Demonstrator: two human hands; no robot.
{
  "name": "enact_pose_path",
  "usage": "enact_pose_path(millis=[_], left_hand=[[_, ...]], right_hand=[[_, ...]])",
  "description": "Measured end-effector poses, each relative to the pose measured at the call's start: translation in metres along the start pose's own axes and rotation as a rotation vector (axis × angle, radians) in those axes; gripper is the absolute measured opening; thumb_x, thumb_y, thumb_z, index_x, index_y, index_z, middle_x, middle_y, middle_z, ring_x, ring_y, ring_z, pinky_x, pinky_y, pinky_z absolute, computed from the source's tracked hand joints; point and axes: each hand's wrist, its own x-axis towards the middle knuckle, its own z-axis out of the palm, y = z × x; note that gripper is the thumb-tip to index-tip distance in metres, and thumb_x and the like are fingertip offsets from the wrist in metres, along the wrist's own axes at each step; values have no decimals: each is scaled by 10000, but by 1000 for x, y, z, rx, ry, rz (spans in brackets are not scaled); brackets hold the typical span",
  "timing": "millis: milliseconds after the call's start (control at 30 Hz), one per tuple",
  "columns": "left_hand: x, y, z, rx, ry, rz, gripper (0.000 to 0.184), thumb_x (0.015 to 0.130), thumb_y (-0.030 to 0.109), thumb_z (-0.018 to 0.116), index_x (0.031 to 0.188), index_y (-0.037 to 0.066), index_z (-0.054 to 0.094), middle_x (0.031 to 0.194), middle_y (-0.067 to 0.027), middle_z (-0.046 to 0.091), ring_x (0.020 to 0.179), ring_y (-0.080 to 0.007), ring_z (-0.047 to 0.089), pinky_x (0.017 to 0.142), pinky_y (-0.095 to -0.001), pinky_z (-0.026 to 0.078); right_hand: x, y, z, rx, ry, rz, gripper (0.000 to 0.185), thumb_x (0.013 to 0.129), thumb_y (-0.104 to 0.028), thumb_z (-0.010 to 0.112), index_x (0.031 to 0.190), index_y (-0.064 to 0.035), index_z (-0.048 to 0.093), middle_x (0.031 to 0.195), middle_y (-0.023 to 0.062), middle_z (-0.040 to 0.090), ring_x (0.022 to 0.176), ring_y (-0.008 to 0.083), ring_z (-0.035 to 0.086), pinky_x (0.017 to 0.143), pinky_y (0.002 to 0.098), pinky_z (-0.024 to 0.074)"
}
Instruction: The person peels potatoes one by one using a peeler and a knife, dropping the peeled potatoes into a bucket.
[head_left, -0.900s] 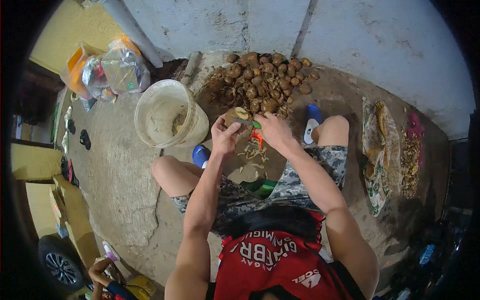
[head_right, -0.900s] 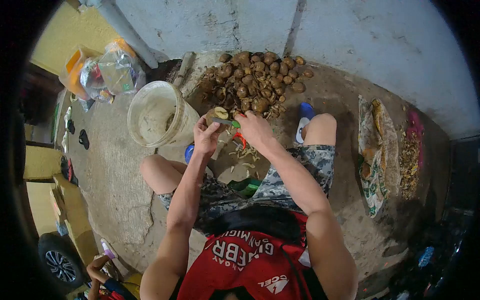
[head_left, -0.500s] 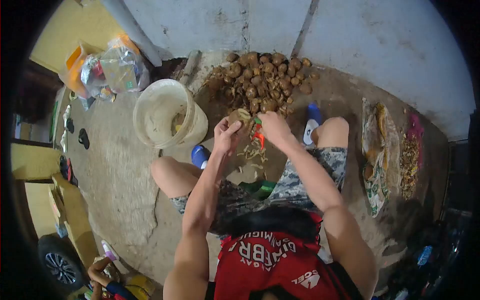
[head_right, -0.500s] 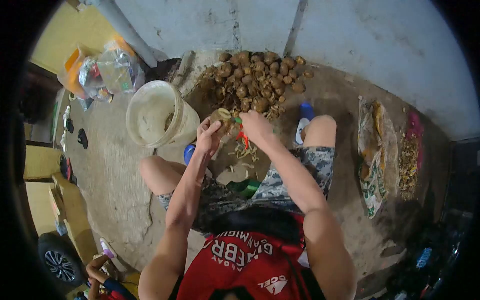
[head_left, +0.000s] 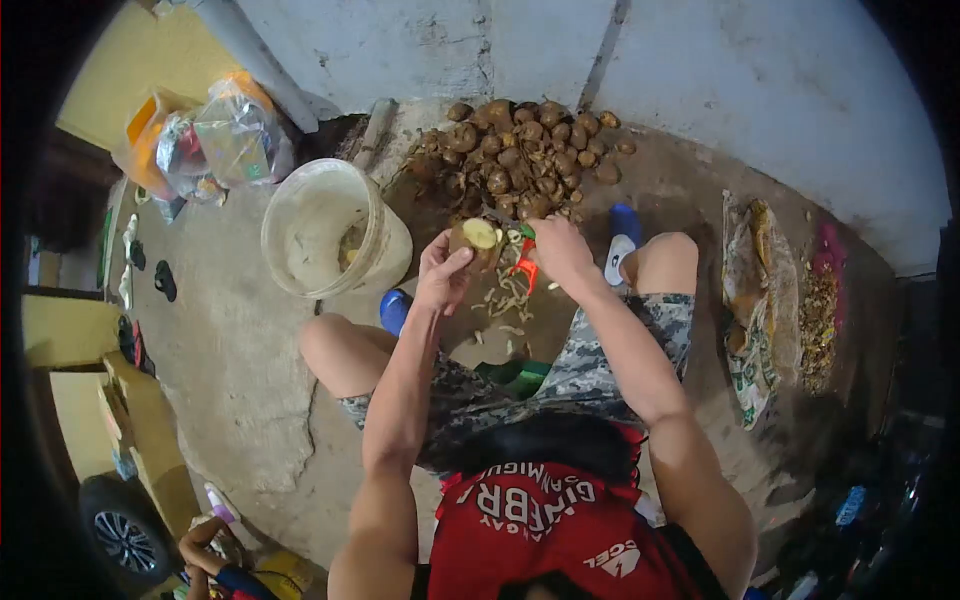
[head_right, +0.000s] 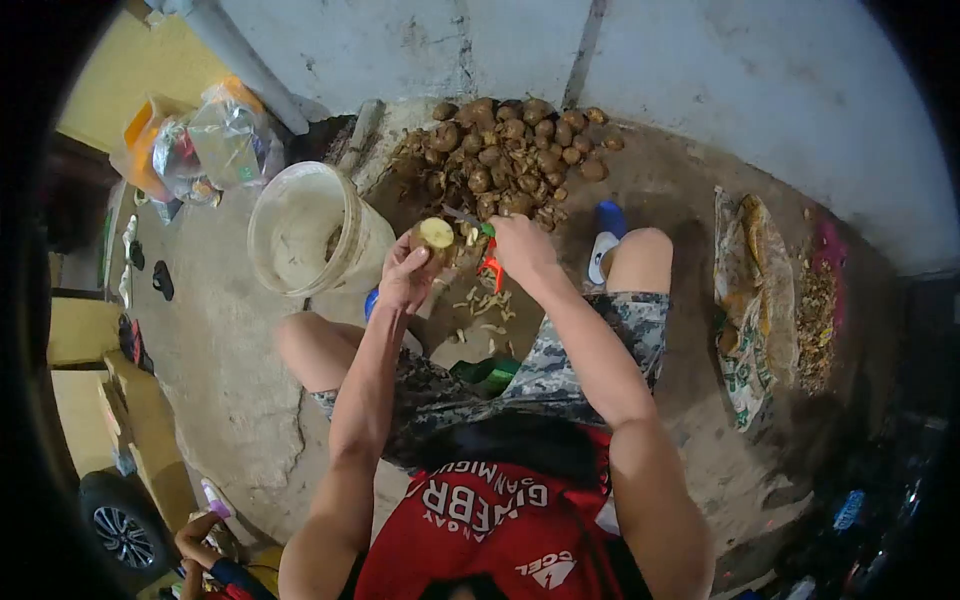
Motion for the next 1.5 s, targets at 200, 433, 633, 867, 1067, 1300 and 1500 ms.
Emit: enact_pose_path(millis=[200,433,633,867,1067,1300,1500], left_hand=[[3,-3,9,-63,91,135,428,810,-92,702,1197,-32,531,1129,-139,644,1028,-242,669,888,-406,593],[8,-16,-8,-5,99,193,454,768,-119,735,1169,-40,538,1096,-135,659,989,-210,676,867,-376,599],[5,-7,-5,157,38,86,402,844,22,718,1193,-39,529,1134,-164,650,1053,-274,661,917,-452,565],[-8,-4,8,56,-54,-53,479,809,137,774,1189,-46,547,1129,-161,653,1042,-274,660,900,-456,564],[3,-8,6,16,-106,-76,521,783,121,795,1218,-34,554,1129,-128,657,1024,-247,666,902,-409,559],[5,3,-6,18,-8,81,496,791,52,773,1225,-1,539,1205,-137,624,1098,-281,642,923,-472,559],[5,0,-8,81,-42,86,507,796,0,757,1249,-3,528,1198,-130,625,1091,-270,642,890,-452,577]], right_hand=[[-14,-18,4,27,3,-161,325,850,-168,695,1146,-54,618,1102,227,616,958,409,654,814,497,532],[-10,-19,14,-45,41,-194,299,870,-184,640,1147,-75,608,1035,186,607,924,394,656,765,480,545],[-2,-8,22,-82,73,-186,207,898,-93,518,1077,-56,618,988,205,602,903,393,665,748,495,547],[2,7,24,-29,74,-133,190,887,-54,493,1020,-31,626,982,205,607,917,406,656,797,503,533],[9,8,20,-14,172,-170,169,840,-21,566,992,6,635,1060,244,645,964,418,649,824,503,528],[1,6,-2,77,23,28,276,798,-85,693,1063,-19,649,990,226,672,966,414,647,841,493,527],[8,11,22,64,100,-156,371,772,-165,765,1097,-37,641,1028,211,661,974,409,638,844,487,523]])
